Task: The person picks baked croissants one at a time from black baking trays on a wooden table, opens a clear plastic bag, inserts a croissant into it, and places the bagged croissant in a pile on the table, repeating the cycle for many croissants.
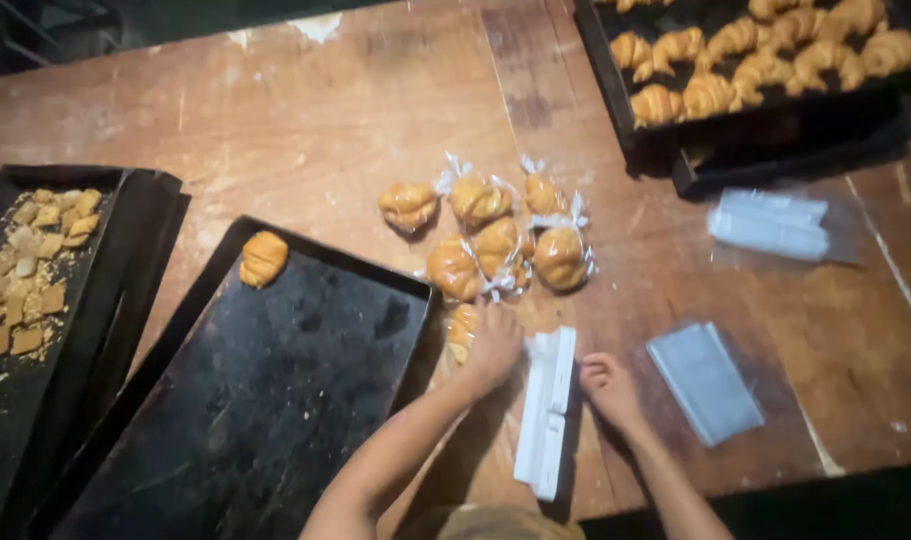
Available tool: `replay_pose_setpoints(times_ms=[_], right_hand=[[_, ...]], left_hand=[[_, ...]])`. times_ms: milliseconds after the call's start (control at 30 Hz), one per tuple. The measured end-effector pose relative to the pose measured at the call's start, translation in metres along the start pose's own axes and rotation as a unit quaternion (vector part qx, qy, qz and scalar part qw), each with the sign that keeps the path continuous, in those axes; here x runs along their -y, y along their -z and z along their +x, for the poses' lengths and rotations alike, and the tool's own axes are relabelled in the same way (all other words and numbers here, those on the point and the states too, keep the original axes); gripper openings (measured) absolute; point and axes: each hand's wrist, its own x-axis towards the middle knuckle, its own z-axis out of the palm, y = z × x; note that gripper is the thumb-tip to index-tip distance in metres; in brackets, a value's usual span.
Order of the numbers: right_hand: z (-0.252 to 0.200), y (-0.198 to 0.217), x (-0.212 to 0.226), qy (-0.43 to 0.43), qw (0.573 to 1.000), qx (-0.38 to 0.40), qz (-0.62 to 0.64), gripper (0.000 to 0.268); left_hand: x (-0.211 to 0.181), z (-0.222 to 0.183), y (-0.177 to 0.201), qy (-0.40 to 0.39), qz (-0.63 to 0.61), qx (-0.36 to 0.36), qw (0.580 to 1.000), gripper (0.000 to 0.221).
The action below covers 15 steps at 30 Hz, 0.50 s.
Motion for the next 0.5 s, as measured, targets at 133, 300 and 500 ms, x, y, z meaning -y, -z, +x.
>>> replay_pose_setpoints(times_ms=[133, 300, 500], right_hand=[[0.100, 0.079, 0.103, -0.075, 0.965, -0.046, 0.246, 0.015], [0.291, 0.165, 0.085, 0.030, 0.965, -0.162, 0.204, 0.013], [0.542, 0.129, 0.115, 0.081, 0.984, -0.123, 0.101, 0.028]], left_hand=[[0.040, 0.051, 0.034, 0.127, -0.119, -0.051, 0.983, 0.035], [0.036, 0.032, 0.136, 0.095, -0.275, -0.189, 0.938, 0.050], [-0.015, -0.147, 0.065, 0.181, -0.296, -0.215, 0.913, 0.043]])
